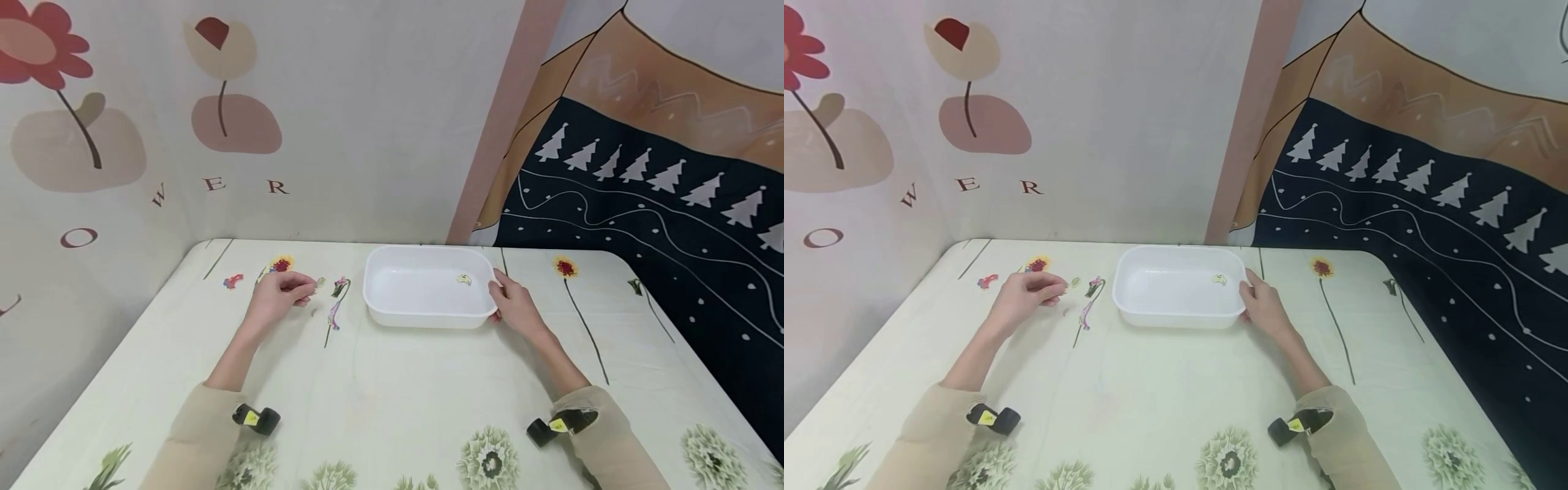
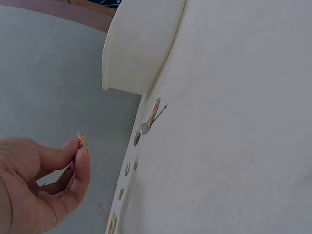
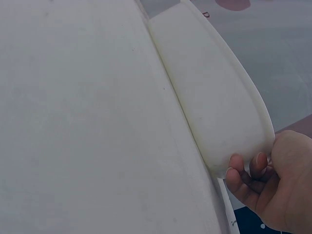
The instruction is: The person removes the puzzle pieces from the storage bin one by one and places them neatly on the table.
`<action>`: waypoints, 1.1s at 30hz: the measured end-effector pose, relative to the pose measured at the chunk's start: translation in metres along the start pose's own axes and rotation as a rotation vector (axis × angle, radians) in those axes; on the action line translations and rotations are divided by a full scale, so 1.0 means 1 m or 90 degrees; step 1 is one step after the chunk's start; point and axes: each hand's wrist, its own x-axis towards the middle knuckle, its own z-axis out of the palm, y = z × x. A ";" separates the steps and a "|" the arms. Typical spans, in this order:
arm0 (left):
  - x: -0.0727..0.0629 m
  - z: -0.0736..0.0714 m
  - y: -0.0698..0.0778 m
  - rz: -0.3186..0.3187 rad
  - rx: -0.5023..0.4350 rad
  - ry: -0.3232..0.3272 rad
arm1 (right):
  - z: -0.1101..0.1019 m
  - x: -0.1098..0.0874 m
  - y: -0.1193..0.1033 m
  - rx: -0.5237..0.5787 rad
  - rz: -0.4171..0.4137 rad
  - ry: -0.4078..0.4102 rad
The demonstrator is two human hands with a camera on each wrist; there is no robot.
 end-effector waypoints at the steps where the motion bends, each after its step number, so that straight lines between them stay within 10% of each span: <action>1: -0.001 -0.002 -0.001 -0.005 0.004 -0.003 | 0.000 0.000 0.000 0.000 -0.001 -0.001; 33: -0.008 -0.019 -0.021 -0.108 0.107 -0.078 | 0.001 0.001 0.004 -0.005 -0.013 0.003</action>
